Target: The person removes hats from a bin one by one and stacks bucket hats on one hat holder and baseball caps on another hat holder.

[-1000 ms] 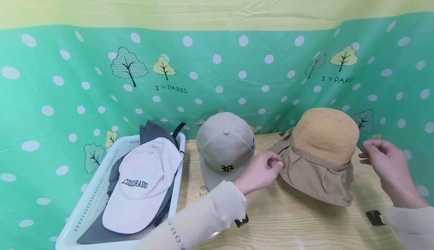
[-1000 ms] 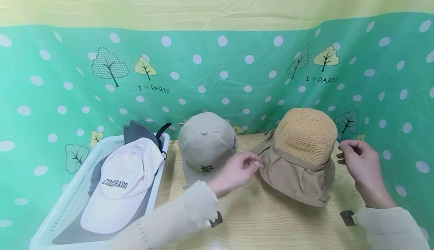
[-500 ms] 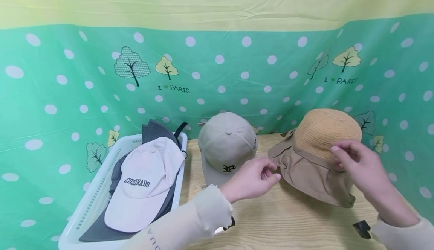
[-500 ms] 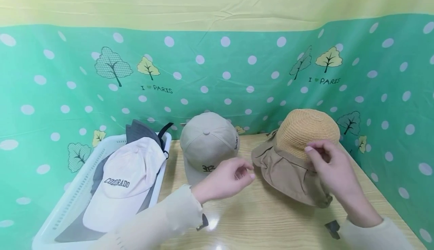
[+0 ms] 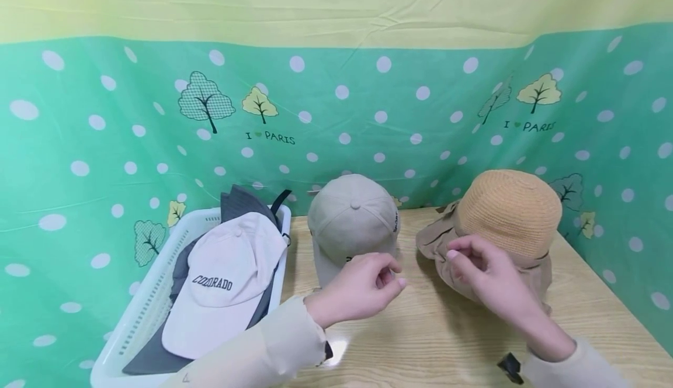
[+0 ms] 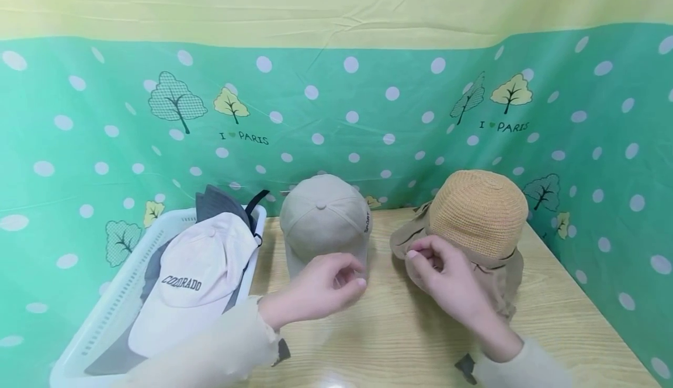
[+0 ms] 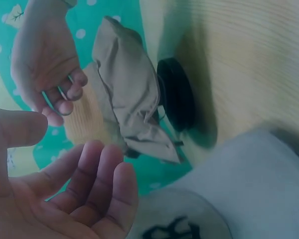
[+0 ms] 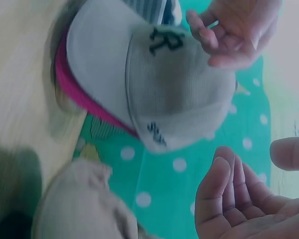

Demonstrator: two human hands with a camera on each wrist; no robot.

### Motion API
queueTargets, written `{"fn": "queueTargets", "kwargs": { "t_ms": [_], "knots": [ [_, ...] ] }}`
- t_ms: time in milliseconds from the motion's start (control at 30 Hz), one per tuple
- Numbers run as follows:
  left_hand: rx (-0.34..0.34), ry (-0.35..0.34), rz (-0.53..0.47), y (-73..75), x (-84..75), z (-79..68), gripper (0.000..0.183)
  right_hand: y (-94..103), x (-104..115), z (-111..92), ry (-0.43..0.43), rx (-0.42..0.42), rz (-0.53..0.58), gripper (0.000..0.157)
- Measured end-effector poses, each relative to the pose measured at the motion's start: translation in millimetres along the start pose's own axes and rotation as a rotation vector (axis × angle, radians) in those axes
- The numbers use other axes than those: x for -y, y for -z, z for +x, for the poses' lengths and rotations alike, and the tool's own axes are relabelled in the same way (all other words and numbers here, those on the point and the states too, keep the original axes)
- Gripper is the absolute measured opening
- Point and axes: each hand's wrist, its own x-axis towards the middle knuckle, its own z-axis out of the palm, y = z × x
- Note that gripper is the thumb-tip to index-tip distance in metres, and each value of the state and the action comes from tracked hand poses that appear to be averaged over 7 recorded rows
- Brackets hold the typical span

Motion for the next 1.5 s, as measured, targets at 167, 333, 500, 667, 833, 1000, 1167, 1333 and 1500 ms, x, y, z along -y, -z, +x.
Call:
{"fn": "queueTargets", "kwargs": {
  "t_ms": [167, 333, 500, 667, 833, 1000, 1167, 1333, 1500],
  "knots": [
    [-0.002, 0.030, -0.017, 11.7, 7.9, -12.7, 0.010, -21.0, 5, 1, -0.026, 0.054, 0.086, 0.016],
    [-0.015, 0.036, -0.010, 19.8, 16.6, -24.9, 0.012, -40.4, 8, 4, -0.026, 0.089, 0.178, 0.014],
    [-0.010, 0.075, -0.012, 31.0, 23.6, -37.6, 0.014, -54.0, 13, 5, -0.056, 0.133, 0.246, 0.014],
    [-0.040, 0.119, 0.037, 45.3, 30.0, -49.3, 0.016, -65.0, 20, 9, -0.088, 0.178, 0.254, 0.014],
    [-0.101, 0.167, 0.075, 62.0, 36.5, -59.1, 0.016, -74.6, 29, 12, -0.090, 0.229, 0.253, 0.016],
    [-0.130, 0.205, 0.093, 74.5, 47.0, -67.7, 0.016, -85.5, 34, 14, -0.093, 0.269, 0.252, 0.019],
    [-0.158, 0.244, 0.083, 85.7, 60.8, -80.5, 0.016, -99.7, 37, 18, -0.108, 0.279, 0.287, 0.022],
    [-0.221, 0.328, 0.106, 100.7, 79.8, -96.7, 0.016, -116.9, 42, 22, -0.086, 0.326, 0.337, 0.021],
    [-0.264, 0.365, 0.207, 120.2, 101.4, -108.5, 0.020, -132.3, 46, 24, -0.080, 0.364, 0.351, 0.020]
  ]
}}
